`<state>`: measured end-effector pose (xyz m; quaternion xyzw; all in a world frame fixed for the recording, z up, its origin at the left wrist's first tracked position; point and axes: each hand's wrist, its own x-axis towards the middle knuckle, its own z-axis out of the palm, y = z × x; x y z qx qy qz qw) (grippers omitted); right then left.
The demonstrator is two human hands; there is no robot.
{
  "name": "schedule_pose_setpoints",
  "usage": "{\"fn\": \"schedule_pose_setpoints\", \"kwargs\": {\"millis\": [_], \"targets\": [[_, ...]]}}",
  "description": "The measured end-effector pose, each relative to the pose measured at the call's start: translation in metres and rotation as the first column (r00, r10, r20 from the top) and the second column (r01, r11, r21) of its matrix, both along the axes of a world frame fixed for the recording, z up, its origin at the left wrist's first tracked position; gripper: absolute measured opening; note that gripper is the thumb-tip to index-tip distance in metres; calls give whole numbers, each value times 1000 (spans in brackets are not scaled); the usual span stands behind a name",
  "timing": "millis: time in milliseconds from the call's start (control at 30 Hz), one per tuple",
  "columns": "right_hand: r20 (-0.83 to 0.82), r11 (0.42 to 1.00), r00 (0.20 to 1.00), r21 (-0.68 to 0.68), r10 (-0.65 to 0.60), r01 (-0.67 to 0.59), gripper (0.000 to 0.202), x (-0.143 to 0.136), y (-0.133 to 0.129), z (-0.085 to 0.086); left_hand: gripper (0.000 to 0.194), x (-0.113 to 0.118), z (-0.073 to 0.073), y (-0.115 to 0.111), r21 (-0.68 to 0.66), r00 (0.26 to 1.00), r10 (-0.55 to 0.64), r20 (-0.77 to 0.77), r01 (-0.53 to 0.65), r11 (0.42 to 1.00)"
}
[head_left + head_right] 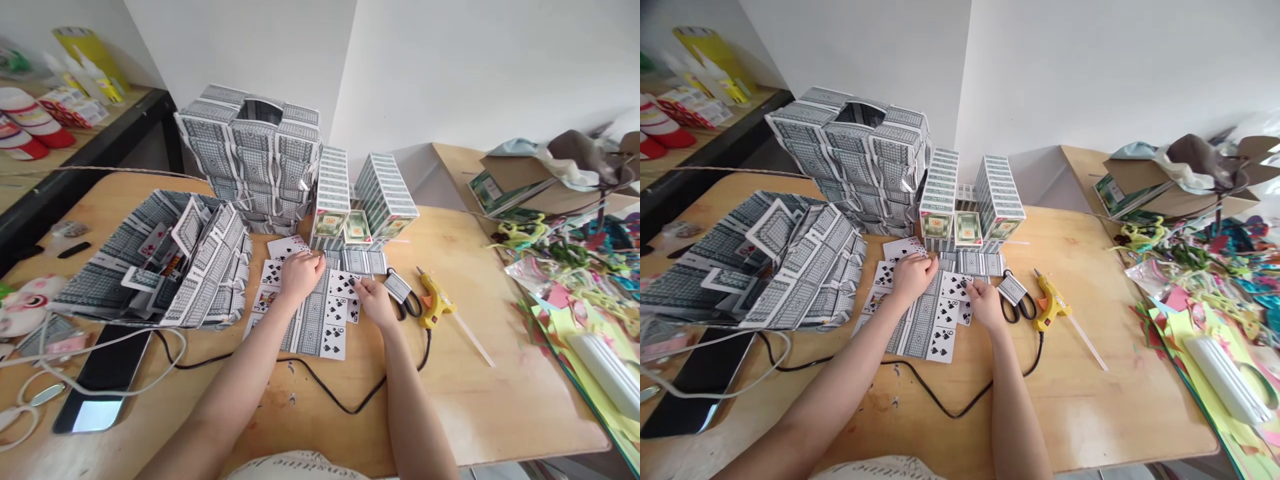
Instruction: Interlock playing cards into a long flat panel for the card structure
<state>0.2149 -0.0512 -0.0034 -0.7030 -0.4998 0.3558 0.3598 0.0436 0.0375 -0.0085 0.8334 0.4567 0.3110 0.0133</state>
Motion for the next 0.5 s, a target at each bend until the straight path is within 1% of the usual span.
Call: {"fn": "schedule_pose_setpoints", "kwargs": {"millis": [200, 500], "targets": [[48, 1000, 999, -5, -11, 11, 44, -4, 2, 0, 45, 0, 0, 0, -8, 1000, 16, 1, -16, 1000], [-15, 1000, 1000, -17, -6, 6, 43, -7, 4, 0, 45, -1, -1, 2, -28, 1000, 5, 4, -5, 1000]]}}
